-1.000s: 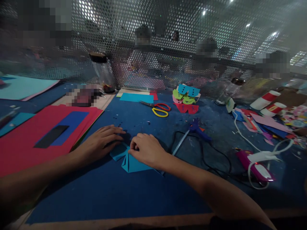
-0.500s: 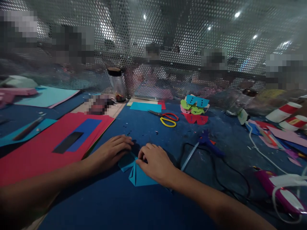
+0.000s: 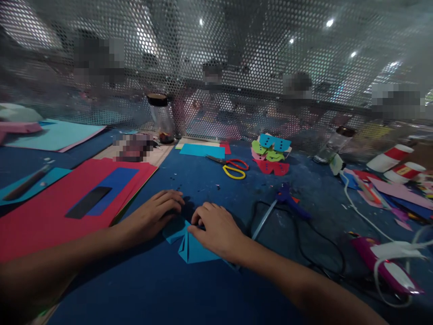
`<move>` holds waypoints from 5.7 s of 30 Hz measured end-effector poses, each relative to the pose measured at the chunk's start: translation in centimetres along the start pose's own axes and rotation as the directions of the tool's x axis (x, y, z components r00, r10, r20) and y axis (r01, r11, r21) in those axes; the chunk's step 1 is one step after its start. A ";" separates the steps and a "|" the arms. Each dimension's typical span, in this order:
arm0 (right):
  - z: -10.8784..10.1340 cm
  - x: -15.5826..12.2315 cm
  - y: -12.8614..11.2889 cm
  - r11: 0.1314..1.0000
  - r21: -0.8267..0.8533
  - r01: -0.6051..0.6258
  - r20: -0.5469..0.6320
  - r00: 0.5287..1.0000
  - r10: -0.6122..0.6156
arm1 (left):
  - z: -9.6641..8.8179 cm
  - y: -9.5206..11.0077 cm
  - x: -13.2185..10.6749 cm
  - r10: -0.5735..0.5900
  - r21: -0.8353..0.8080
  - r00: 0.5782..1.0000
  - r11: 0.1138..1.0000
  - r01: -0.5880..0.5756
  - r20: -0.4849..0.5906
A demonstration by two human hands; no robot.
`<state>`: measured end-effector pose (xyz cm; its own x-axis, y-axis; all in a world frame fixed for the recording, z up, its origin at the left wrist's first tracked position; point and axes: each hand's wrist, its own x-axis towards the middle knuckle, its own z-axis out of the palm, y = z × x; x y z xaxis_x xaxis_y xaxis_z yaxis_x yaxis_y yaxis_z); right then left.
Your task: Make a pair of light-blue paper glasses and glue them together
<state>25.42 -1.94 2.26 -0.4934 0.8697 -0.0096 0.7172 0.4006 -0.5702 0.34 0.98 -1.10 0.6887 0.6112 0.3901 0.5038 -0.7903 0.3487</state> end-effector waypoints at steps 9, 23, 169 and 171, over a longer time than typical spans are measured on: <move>-1.0 0.1 -0.7 0.975 0.220 -0.035 -0.014 0.999 0.039 | -1.2 -0.3 0.3 -0.042 0.011 0.976 0.999 0.046 -0.212; -7.9 0.3 1.8 0.989 0.002 0.150 -0.283 0.948 -0.143 | -4.6 -0.1 1.6 -0.287 -0.137 0.917 0.956 0.258 -0.276; -2.9 1.7 3.1 0.842 0.539 0.041 -0.192 0.978 0.075 | -0.1 3.9 7.6 -0.525 -0.744 0.779 0.354 0.567 0.344; -2.8 1.6 3.0 0.867 0.498 0.037 -0.214 0.973 0.081 | -0.1 3.9 7.7 -0.527 -0.740 0.777 0.357 0.570 0.344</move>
<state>28.17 1.51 2.84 -0.3168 0.9409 0.1200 0.3583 0.2359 -0.9033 7.51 2.61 3.32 0.4487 0.8766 -0.1739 0.1868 0.0983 0.9775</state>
